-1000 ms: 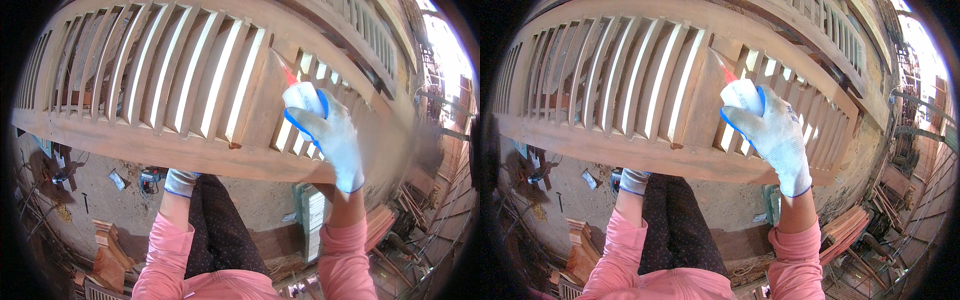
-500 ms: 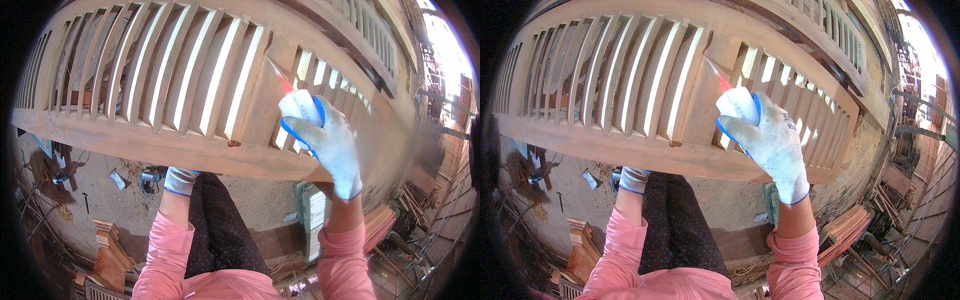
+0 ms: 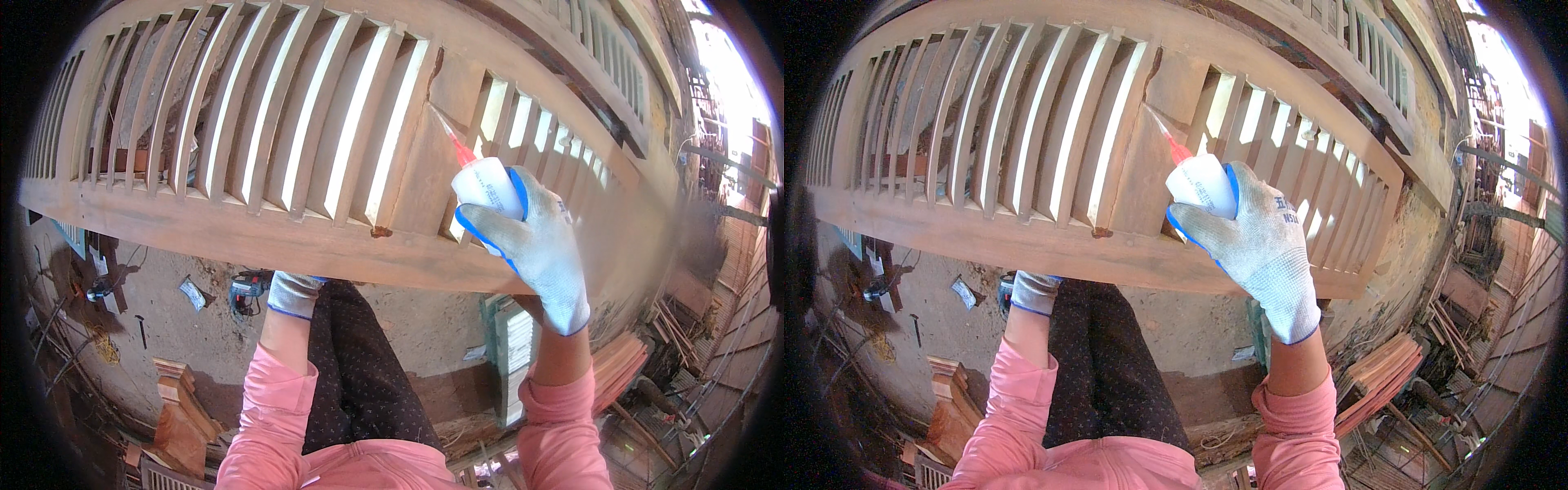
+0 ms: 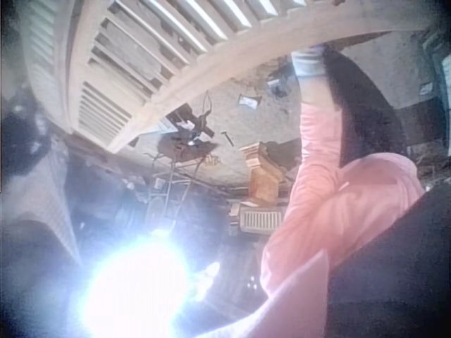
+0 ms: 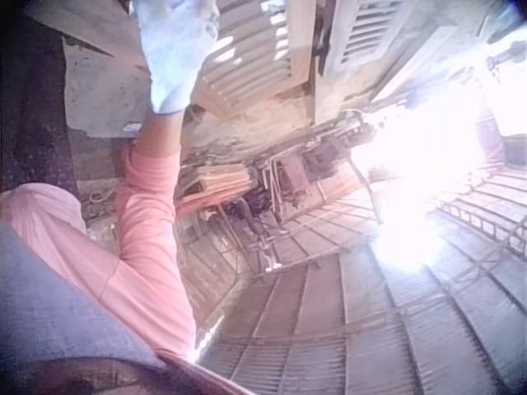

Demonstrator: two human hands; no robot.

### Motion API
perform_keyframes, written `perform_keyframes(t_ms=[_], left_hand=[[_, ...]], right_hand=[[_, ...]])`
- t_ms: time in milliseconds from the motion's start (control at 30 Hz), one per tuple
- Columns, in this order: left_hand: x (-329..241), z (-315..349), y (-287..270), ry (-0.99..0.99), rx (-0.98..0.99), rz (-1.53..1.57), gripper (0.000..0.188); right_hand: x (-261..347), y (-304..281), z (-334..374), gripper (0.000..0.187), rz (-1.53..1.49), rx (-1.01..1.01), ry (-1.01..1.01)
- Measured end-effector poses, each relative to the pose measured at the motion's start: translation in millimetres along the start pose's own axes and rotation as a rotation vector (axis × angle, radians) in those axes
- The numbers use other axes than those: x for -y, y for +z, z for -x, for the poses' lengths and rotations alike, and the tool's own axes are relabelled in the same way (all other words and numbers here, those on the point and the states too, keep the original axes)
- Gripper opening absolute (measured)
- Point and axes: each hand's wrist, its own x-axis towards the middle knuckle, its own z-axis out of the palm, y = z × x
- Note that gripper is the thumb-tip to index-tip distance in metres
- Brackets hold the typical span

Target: The person sands a wooden slatted panel with a sanding block, then applies wood glue into the gaps between slats and smooths it with a finger. The work occurs in a woodworking shop with other workers visible in the background.

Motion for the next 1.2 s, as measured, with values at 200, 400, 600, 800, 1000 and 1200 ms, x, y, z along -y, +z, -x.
perform_keyframes(t_ms=[200,400,600,800,1000,1200], left_hand=[[1,2,-1,-0.004,0.001,0.003,0.060],[2,3,-2,-0.009,0.001,0.008,0.061],[3,2,-1,-0.012,0.001,0.015,0.062],[4,2,0,-0.015,-0.001,0.023,0.062],[5,3,0,-0.019,-0.002,0.029,0.063],[7,2,-1,-0.024,0.000,0.040,0.063]], right_hand=[[0,0,4,0.055,0.016,-0.007,-0.030],[3,2,7,0.054,0.020,-0.010,-0.021],[4,3,12,0.053,0.011,-0.032,-0.051],[-7,5,16,0.052,0.108,-0.017,-0.157],[4,4,20,0.053,0.018,0.004,-0.057],[2,5,25,0.050,0.025,0.037,-0.045]])
